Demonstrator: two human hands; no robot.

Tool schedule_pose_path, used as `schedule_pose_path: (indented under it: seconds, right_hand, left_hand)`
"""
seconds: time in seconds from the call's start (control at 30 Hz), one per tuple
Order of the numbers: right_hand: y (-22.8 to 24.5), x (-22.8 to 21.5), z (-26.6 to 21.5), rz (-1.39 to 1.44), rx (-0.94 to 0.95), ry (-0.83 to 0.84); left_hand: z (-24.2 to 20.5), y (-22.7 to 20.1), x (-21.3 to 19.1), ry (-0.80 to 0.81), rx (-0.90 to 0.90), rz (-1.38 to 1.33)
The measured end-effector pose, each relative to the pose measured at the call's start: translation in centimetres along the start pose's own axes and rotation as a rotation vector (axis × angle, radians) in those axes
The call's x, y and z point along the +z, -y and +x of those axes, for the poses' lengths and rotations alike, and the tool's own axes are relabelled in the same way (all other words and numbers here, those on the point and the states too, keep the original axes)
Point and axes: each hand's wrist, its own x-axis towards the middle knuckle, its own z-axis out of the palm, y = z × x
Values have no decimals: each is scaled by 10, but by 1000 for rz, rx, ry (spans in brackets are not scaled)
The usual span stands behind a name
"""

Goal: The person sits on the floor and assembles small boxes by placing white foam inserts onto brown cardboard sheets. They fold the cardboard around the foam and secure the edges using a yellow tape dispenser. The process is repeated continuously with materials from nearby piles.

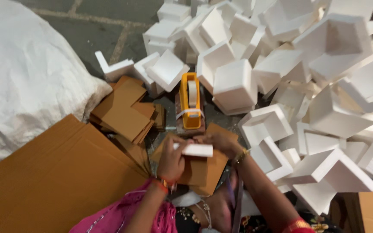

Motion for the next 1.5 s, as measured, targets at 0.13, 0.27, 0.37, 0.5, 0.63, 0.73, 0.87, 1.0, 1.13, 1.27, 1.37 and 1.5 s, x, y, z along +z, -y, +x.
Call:
schedule_pose_path:
  seconds: [0.13,0.27,0.37,0.5,0.63,0.73,0.87,1.0,1.13,1.27,1.37,1.5]
  right_hand:
    - [-30,15,-62,252,-92,-47]
    - [-49,30,-94,607,-120,-169]
    - [-46,28,-102,847,-104,-212]
    - [-37,40,-111,323,-219,-208]
    - [-26,42,-85,10,-310,-591]
    - [-11,17,-64,-227,-380,-566]
    - [-11,22,-39,-497,-501,-365]
    - [-10,12,-12,-8,-420,-32]
    - [27,12,47,150,-298,-517]
    - [61,33,57,-319,-328,-790]
    - [35,60,5,-213,-330,-764]
    - [-26,86,-42,-198,-322,-770]
  left_hand:
    - [-30,-37,-14,50,208,-11]
    - [-39,-50,-17,68,479,85]
    - [-39,-47,-12,-13,392,50]
    - [-26,-23,-3,-477,49,-54]
    - [-34,20,-8,-243,-386,-432]
    - [-28,44,-25,-83,-604,-577]
    - [14,23,-18,-282,141,-23]
    - [30,6,-8,159,-109,101]
    - [32,4,-11,152,-121,87]
    - [28,8,-9,87,-23,76]
    - [25,14,-2,-16,79,65]
    - [29,14,1,67,-47,115]
